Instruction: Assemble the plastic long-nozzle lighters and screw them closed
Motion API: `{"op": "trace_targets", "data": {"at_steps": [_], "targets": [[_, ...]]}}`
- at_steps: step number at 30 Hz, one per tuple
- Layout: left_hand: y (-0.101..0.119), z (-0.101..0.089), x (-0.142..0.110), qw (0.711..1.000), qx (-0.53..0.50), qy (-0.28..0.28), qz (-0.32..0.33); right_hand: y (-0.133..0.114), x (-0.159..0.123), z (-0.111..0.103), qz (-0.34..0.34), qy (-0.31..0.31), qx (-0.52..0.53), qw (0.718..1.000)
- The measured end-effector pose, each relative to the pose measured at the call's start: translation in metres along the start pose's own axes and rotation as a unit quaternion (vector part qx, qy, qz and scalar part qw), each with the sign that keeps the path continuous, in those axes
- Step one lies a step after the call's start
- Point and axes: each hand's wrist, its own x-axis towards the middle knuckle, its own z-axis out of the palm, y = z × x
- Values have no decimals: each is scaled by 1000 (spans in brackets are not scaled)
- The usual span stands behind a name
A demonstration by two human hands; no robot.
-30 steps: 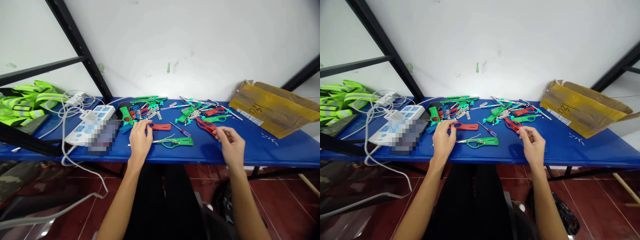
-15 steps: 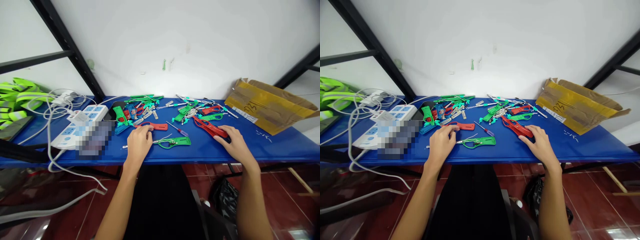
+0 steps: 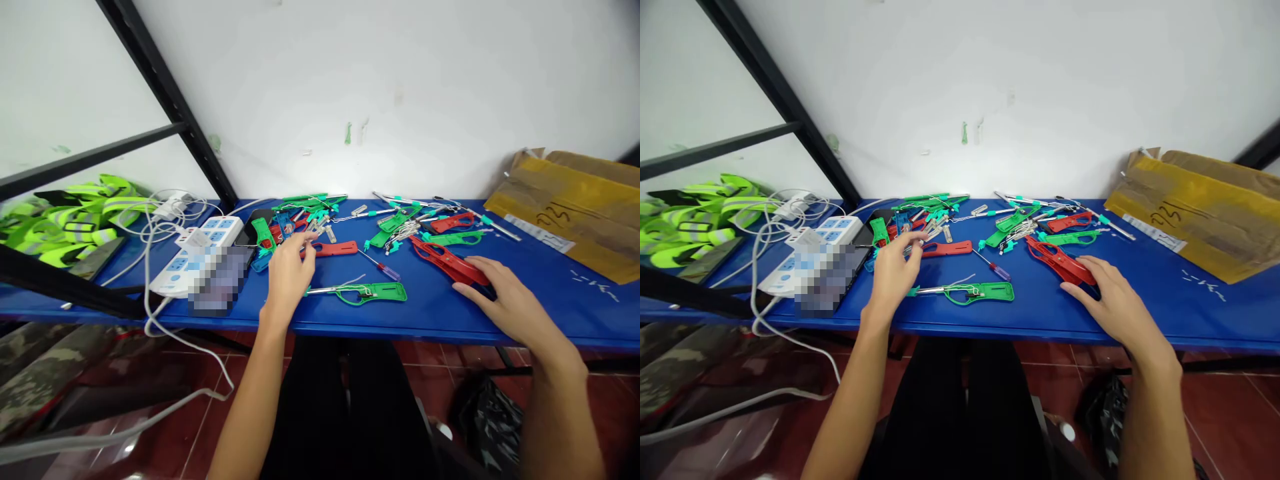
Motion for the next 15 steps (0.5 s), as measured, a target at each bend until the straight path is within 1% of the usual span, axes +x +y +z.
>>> {"op": "trace_targets", "data": {"at_steps": [2,3,5,7,8,10,13,15], "targets": [[-1,-7,27,1000,-15,2,18,1,1,2,-1,4,-3,1000],[-2,-10,43,999,-13,-10,30,1,1,2,-2,6,-4,1000],[-4,-14,75,997,19,-65,45,2,2,4,1,11,-3,1000],[-3,-12,103,987,44,-144,57,3,2,6,8,14,-6,1000],[-1,-7,113,981,51,-174,73,3,3,7,10,16,-8,1000],[8,6,125,966,61,-220,119,3,3,8,11,20,-14,1000],[29,35,126,932,71,-313,170,2,4,10,11,34,-21,999],[41,54,121,919,86,-338,182,1,4,9,12,39,-27,999]]}}
